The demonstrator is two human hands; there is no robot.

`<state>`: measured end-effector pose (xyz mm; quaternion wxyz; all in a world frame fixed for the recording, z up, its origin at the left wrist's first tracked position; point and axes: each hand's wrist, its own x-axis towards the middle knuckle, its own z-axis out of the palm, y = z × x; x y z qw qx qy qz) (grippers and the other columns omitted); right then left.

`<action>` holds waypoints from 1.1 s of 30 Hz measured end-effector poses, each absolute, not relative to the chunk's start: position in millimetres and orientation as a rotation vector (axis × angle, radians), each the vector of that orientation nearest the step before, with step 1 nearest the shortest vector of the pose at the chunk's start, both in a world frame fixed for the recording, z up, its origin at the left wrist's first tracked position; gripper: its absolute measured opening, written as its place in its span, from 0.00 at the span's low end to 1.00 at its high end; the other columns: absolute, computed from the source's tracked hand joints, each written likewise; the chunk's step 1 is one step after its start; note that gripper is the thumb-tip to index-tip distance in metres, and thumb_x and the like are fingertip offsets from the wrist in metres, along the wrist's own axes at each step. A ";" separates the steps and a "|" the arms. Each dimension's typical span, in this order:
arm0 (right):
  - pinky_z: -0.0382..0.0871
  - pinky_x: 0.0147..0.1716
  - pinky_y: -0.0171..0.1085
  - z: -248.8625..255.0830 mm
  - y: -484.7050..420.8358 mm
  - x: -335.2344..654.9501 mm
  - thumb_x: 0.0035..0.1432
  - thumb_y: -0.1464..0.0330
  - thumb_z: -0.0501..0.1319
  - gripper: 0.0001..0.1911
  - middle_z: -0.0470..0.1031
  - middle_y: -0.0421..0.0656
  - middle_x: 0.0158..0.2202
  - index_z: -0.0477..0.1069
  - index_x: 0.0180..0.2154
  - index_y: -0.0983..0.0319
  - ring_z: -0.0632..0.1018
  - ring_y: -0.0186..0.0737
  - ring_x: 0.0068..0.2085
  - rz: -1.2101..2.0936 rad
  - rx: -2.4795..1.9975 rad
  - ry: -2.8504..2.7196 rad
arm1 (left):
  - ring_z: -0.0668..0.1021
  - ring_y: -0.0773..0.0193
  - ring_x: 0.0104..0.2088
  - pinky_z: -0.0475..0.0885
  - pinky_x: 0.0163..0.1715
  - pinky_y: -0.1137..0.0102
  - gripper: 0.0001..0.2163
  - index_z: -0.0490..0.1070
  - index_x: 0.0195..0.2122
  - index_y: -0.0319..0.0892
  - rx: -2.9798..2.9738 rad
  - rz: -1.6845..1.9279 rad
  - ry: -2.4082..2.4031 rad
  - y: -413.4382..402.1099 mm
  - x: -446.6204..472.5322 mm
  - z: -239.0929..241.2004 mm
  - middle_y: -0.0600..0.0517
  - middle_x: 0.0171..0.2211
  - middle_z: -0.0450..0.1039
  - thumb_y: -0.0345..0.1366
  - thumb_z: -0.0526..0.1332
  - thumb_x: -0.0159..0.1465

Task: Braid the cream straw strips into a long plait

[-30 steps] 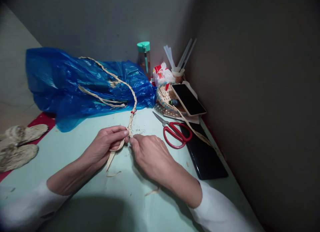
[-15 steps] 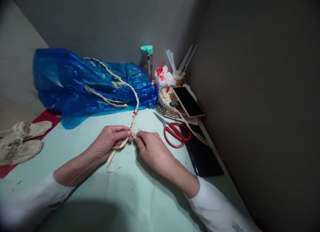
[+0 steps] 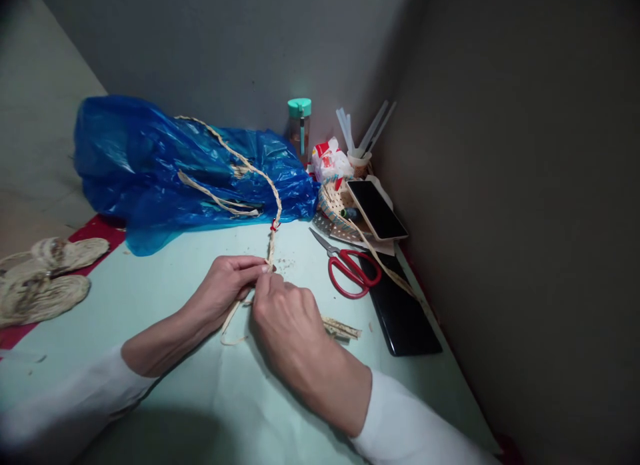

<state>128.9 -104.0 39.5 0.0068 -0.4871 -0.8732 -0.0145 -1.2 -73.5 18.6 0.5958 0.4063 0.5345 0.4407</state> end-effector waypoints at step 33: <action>0.60 0.27 0.31 23.2 -59.0 137.0 0.57 0.68 0.58 0.13 0.68 0.38 0.28 0.63 0.44 0.65 0.67 0.30 0.26 1.733 -0.943 -1.564 | 0.72 0.69 0.19 0.66 0.22 0.75 0.15 0.78 0.36 0.33 0.761 1.035 1.055 -74.7 -6.1 24.9 0.53 0.17 0.71 0.32 0.70 0.47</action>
